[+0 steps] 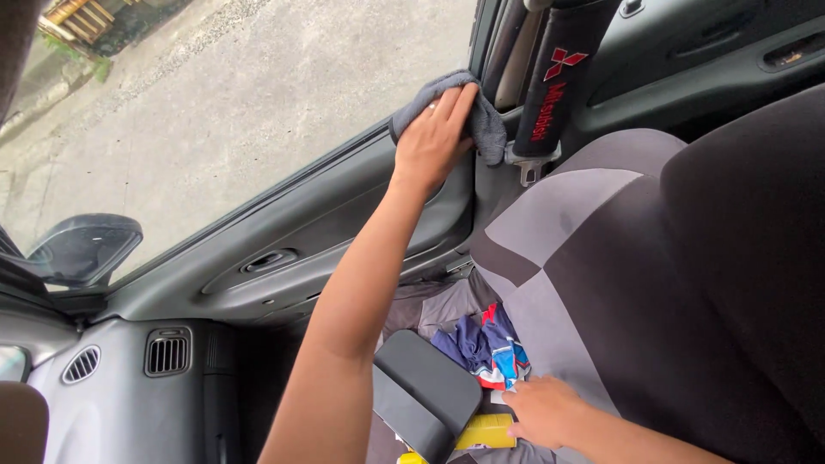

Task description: Cleaning and wiping down various parts of a car's interior using foam cleaner and a microfiber cloth.

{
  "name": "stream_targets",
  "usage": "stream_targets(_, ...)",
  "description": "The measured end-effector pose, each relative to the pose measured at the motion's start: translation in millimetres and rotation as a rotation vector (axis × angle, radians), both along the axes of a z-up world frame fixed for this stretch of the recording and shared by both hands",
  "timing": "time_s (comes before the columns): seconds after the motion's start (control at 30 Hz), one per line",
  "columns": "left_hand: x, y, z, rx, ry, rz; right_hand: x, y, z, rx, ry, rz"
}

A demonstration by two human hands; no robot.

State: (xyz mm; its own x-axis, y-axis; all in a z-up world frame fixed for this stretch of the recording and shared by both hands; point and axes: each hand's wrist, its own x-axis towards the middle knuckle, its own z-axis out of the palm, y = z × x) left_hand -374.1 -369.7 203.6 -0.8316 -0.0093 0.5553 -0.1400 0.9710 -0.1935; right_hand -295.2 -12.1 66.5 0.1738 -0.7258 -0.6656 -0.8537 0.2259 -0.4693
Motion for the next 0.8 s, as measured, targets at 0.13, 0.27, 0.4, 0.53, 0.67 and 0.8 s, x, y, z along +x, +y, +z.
stream_targets(0.13,17,-14,1,0.047,-0.054,0.101,-7,0,-1,-0.047,0.017,-0.001)
stream_targets(0.27,89,-41,6,0.072,0.02,0.157,-7,-7,21,-0.054,0.014,0.005)
stream_targets(0.4,172,-65,-10,0.108,-0.083,0.297,5,-7,25,-0.026,0.015,0.01)
stream_targets(0.53,178,-63,-41,-0.022,-0.116,0.288,10,-5,12,-0.002,-0.003,0.026)
stream_targets(0.67,110,-34,-65,-0.041,-0.151,0.346,9,0,13,-0.003,-0.013,0.006)
stream_targets(0.8,49,-6,-75,-0.083,-0.029,0.314,2,-3,11,-0.01,-0.012,-0.01)
